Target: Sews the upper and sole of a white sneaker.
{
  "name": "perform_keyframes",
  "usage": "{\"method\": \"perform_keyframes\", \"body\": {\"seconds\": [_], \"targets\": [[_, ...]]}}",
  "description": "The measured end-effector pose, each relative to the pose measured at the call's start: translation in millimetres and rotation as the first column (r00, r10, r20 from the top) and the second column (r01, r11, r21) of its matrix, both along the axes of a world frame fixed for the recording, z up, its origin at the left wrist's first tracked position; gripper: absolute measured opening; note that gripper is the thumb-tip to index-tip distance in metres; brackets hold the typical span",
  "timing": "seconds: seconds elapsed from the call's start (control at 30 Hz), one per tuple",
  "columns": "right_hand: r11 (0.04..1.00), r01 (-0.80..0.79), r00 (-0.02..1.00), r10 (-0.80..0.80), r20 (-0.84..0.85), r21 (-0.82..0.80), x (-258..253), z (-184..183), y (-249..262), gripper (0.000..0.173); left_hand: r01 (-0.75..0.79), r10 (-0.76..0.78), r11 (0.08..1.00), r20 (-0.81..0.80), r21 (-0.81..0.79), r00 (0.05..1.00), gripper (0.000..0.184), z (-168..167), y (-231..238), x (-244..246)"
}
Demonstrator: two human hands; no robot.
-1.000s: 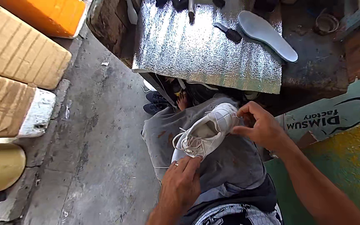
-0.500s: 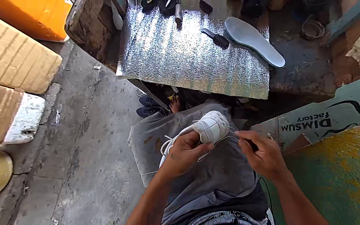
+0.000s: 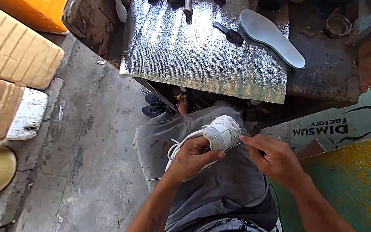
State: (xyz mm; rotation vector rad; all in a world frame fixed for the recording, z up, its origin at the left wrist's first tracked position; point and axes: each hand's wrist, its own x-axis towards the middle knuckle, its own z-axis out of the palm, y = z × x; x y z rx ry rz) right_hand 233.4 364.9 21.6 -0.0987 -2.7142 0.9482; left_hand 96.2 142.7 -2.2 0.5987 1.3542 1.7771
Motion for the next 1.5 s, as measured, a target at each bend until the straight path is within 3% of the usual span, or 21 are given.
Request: {"method": "perform_keyframes", "body": {"seconds": [0.1, 0.27, 0.6, 0.77, 0.87, 0.97, 1.03, 1.1, 1.17, 1.23, 1.27, 1.3, 1.4, 1.47, 1.5], "targets": [[0.969, -0.171, 0.974, 0.14, 0.178, 0.179, -17, 34, 16, 0.032, 0.031, -0.03, 0.999, -0.07, 0.014, 0.997, 0.014, -7, 0, -1], [0.879, -0.407, 0.874, 0.297, 0.384, 0.248, -53, 61, 30, 0.027, 0.091, -0.087, 0.995, -0.121, 0.034, 0.989, 0.01, -16, 4, -4], [0.825, -0.435, 0.83, 0.213, 0.515, 0.361, -73, 68, 6, 0.021, 0.036, -0.018, 0.993, -0.157, 0.11, 0.987, 0.012, -26, 3, -3], [0.829, -0.405, 0.858, 0.199, 0.474, 0.385, -78, 56, -4, 0.016, 0.008, 0.007, 0.997, -0.191, 0.076, 0.982, 0.013, -22, 5, -4], [0.92, -0.352, 0.825, 0.219, 0.52, 0.17, -77, 64, 9, 0.015, 0.041, -0.035, 0.999, -0.215, 0.021, 0.976, 0.02, -12, 1, -2], [0.941, -0.281, 0.78, 0.337, 0.527, -0.187, -75, 80, 52, 0.023, -0.052, 0.029, 0.998, -0.402, -0.046, 0.915, 0.041, 12, -31, 15], [0.914, -0.19, 0.883, 0.319, 0.345, -0.36, -60, 72, 86, 0.03, -0.193, 0.169, 0.981, -0.452, -0.007, 0.876, 0.026, 20, -79, 25], [0.897, -0.058, 0.969, 0.156, 0.191, -0.438, -45, 46, 102, 0.021, -0.353, 0.267, 0.932, -0.499, -0.084, 0.825, 0.019, 19, -139, 25], [0.889, 0.043, 0.98, 0.051, 0.192, -0.457, -35, 15, 98, 0.03, -0.53, 0.188, 0.774, -0.673, -0.346, 0.715, 0.027, 8, -193, 23], [0.866, 0.034, 0.982, 0.064, 0.178, -0.498, -33, -13, 87, 0.049, -0.606, -0.115, 0.505, -0.744, -0.615, 0.659, 0.042, 5, -218, 22], [0.85, 0.0, 0.985, 0.091, 0.147, -0.527, -32, -26, 80, 0.053, -0.614, -0.198, 0.436, -0.736, -0.658, 0.648, 0.046, 6, -217, 23], [0.829, -0.029, 0.987, 0.111, 0.113, -0.559, -32, -36, 70, 0.051, -0.629, -0.218, 0.435, -0.753, -0.644, 0.621, 0.048, 10, -207, 26], [0.784, -0.051, 0.993, 0.104, 0.05, -0.619, -31, -46, 37, 0.021, -0.668, -0.084, 0.593, -0.859, -0.45, 0.505, 0.038, 33, -137, 38], [0.843, 0.024, 1.0, -0.025, 0.006, -0.538, -27, -43, 30, 0.014, -0.665, -0.049, 0.673, -0.916, -0.325, 0.398, 0.03, 45, -86, 42], [0.901, 0.089, 0.994, -0.11, -0.025, -0.424, -22, -41, 35, 0.01, -0.648, -0.068, 0.703, -0.935, -0.293, 0.348, 0.028, 49, -66, 41]]}}
